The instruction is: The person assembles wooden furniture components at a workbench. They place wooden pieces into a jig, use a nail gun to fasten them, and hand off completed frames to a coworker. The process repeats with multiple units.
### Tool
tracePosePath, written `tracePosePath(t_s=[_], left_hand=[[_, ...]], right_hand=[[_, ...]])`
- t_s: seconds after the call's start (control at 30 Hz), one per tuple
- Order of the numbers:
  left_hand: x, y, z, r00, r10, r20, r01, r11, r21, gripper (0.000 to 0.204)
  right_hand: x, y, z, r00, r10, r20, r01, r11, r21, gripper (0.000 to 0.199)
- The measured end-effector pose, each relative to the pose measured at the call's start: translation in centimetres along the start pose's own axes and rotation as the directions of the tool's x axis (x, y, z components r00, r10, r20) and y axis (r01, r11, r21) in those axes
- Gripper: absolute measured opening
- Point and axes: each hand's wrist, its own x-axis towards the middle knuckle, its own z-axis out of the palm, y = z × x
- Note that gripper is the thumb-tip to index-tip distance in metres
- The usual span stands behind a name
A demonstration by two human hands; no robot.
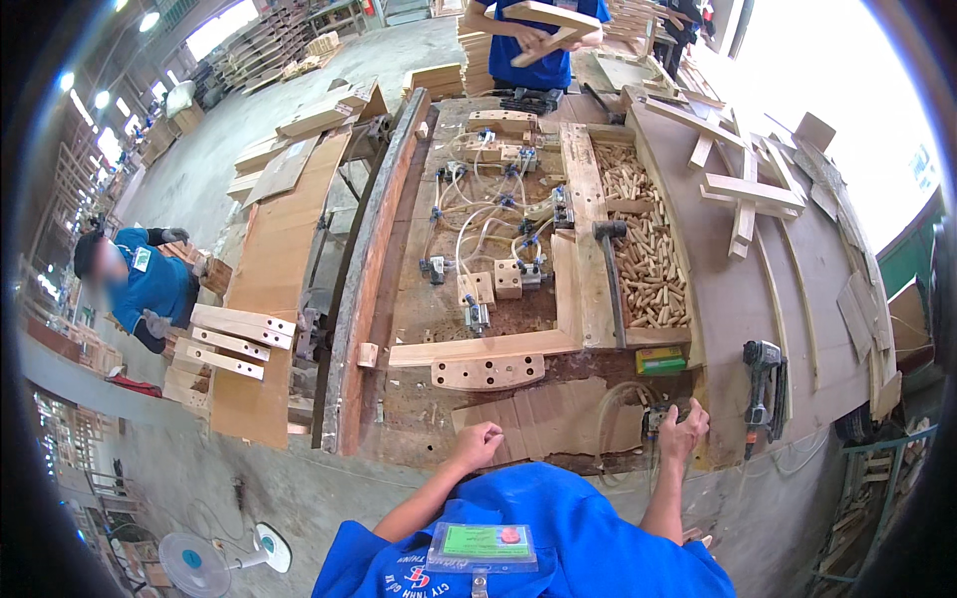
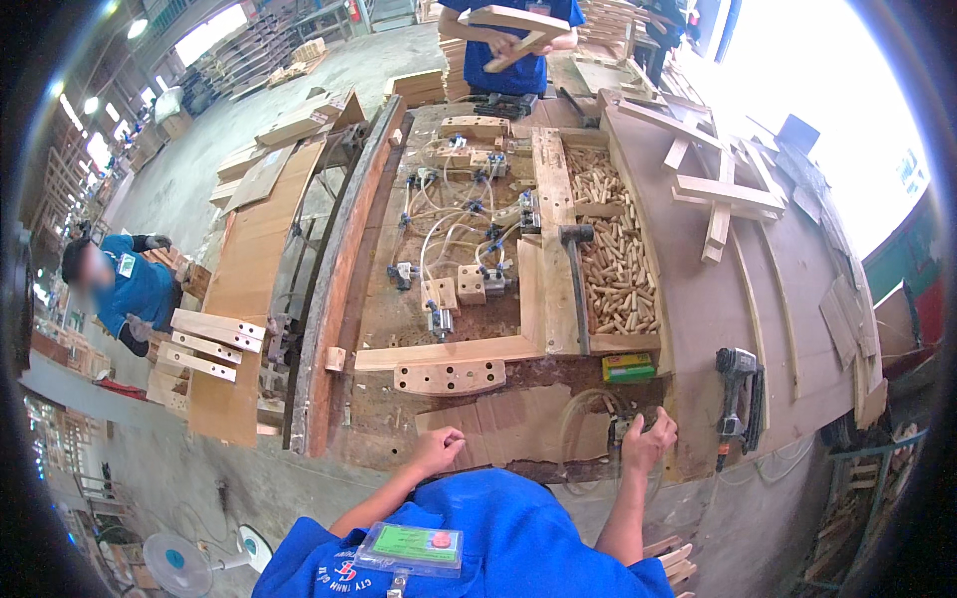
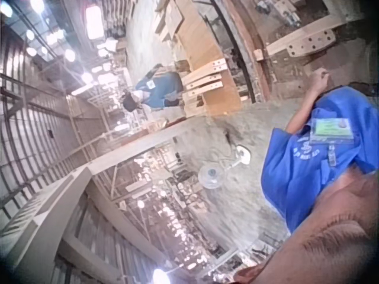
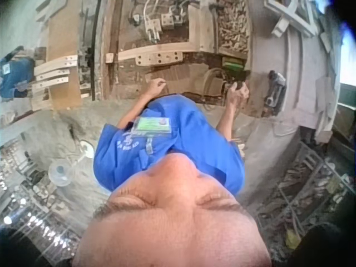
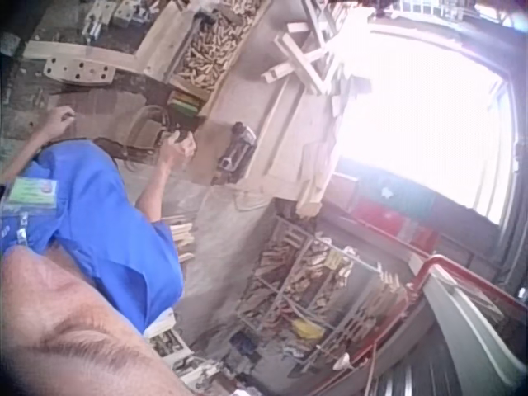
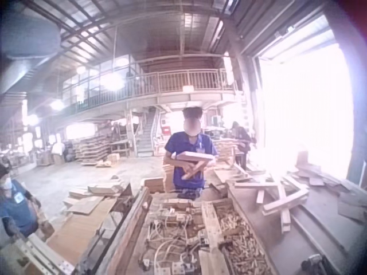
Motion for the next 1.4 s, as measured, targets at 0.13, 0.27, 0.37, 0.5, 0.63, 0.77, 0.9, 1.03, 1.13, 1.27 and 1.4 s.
tracePosePath(t_s=[0.13, 0.27, 0.37, 0.5, 0.63, 0.77, 0.9, 1.03, 1.13, 1.27, 1.4], left_hand=[[-0.4, -0.5, 0.1, 0.995, -0.048, -0.083, 0.039, 0.993, -0.11, 0.021], [0.1, 0.5, -0.3, 0.996, -0.064, -0.069, 0.066, 0.998, 0.017, 0.024], [0.3, 0.5, -0.8, 0.993, -0.107, -0.05, 0.111, 0.99, 0.085, 0.027], [1.0, 0.7, -1.0, 0.984, -0.176, -0.015, 0.176, 0.976, 0.13, 0.029], [1.5, 0.7, -1.0, 0.993, -0.12, -0.017, 0.121, 0.98, 0.158, 0.031], [1.6, 0.6, -1.2, 0.991, -0.132, 0.006, 0.128, 0.972, 0.197, 0.031], [1.9, 1.1, -1.3, 0.983, -0.162, 0.085, 0.138, 0.961, 0.239, 0.029], [2.0, 1.8, -1.4, 0.998, 0.025, 0.056, -0.036, 0.978, 0.207, 0.026], [2.9, 3.0, -2.0, 0.968, 0.247, -0.042, -0.236, 0.955, 0.179, 0.021], [5.9, 5.9, -2.7, 0.902, 0.404, -0.148, -0.376, 0.907, 0.188, 0.016], [8.8, 7.0, -3.7, 0.877, 0.446, -0.18, -0.399, 0.883, 0.247, 0.015]], right_hand=[[0.8, 1.9, 1.6, 0.987, 0.151, 0.062, -0.158, 0.978, 0.137, 0.049], [1.1, 4.1, 3.0, 0.963, 0.268, 0.028, -0.26, 0.898, 0.355, 0.047], [1.2, 4.1, 2.8, 0.941, 0.295, 0.165, -0.332, 0.902, 0.277, 0.041], [0.9, 4.4, 2.8, 0.957, 0.267, 0.113, -0.289, 0.906, 0.309, 0.039], [0.7, 5.2, 2.8, 0.96, 0.257, 0.111, -0.278, 0.919, 0.279, 0.041], [0.4, 5.0, 3.0, 0.948, 0.276, 0.161, -0.315, 0.887, 0.336, 0.044], [1.0, 6.0, 2.8, 0.964, 0.222, 0.146, -0.255, 0.925, 0.28, 0.042], [1.0, 5.9, 2.6, 0.979, 0.174, 0.105, -0.197, 0.941, 0.277, 0.037], [0.9, 4.4, 2.3, 0.972, 0.184, 0.148, -0.218, 0.939, 0.265, 0.037], [1.1, 5.3, 1.6, 0.985, 0.141, 0.095, -0.157, 0.969, 0.193, 0.037], [1.3, 4.6, 1.6, 0.982, 0.139, 0.13, -0.16, 0.973, 0.169, 0.036]])
